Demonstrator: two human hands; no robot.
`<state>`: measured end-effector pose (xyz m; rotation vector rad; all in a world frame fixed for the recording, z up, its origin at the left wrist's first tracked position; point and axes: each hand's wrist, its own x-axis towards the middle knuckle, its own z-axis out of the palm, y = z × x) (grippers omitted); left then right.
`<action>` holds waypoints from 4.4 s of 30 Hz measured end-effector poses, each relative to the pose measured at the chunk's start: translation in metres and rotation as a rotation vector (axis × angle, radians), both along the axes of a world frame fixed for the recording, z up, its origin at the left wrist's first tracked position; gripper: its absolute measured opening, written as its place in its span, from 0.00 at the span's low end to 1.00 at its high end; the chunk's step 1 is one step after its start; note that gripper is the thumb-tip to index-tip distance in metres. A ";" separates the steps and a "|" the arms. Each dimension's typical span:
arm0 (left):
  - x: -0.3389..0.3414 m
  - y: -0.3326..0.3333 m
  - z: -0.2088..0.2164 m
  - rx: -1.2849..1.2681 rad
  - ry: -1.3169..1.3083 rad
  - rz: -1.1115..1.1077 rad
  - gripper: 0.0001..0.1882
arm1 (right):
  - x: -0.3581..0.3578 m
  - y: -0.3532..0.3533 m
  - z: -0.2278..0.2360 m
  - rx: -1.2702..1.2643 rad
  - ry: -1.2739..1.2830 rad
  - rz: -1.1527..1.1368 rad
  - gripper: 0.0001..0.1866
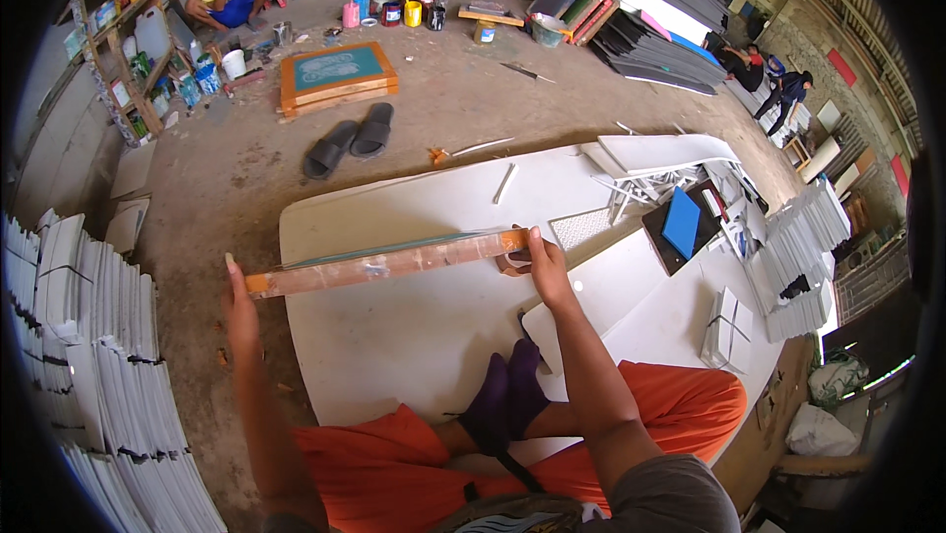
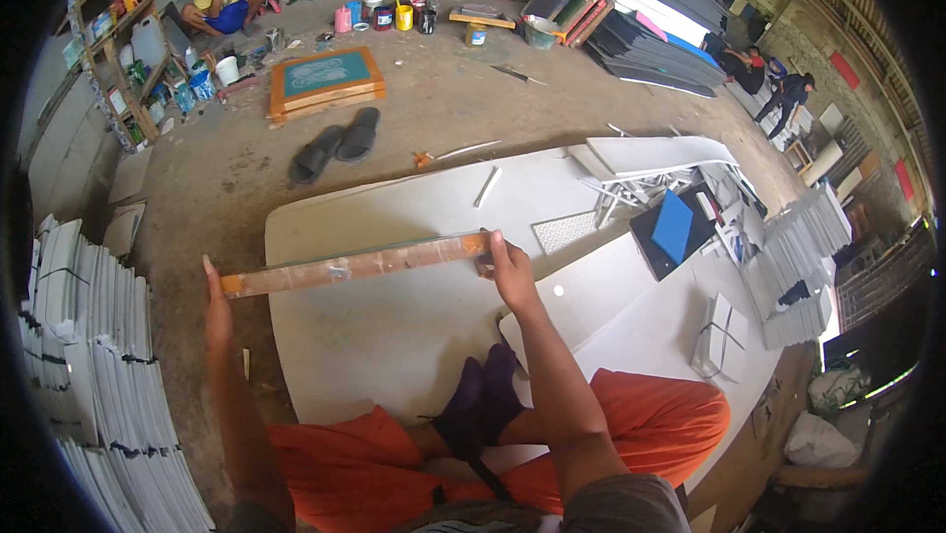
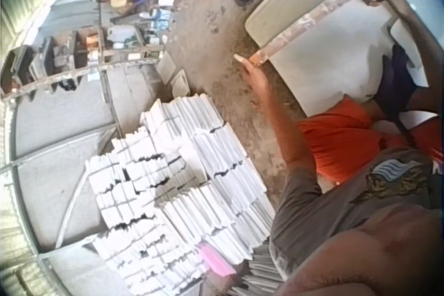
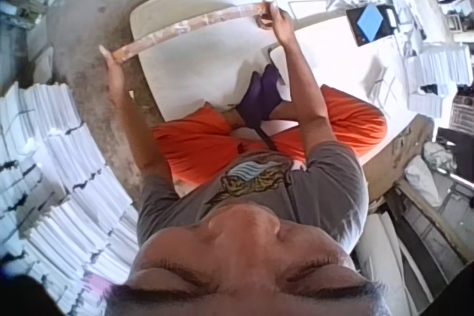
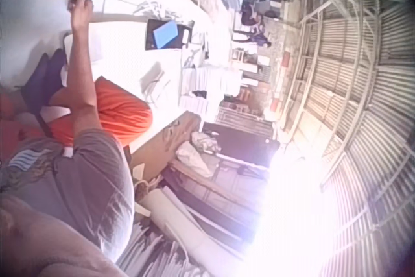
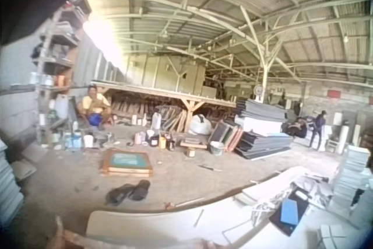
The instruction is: The person sits on the floor and wraps a rectangular frame with a teal center using clear packing tape. They apply tape strips to the edges and corners, smooth them down, and use a utility knife to trim excess tape. The person handles the frame repeatedly, turning it over to cover all sides.
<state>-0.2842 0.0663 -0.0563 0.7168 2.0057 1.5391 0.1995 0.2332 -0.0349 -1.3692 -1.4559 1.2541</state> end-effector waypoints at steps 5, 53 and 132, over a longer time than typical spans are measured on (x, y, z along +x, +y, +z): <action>0.041 0.021 0.004 0.339 0.203 0.346 0.39 | -0.021 0.003 0.010 0.043 -0.091 -0.154 0.40; -0.005 0.231 0.034 0.453 -0.004 0.189 0.22 | -0.104 0.244 -0.003 0.347 0.282 -0.399 0.26; -0.052 0.186 0.045 -0.407 -0.832 -0.324 0.20 | -0.030 0.325 0.026 0.195 0.350 0.396 0.35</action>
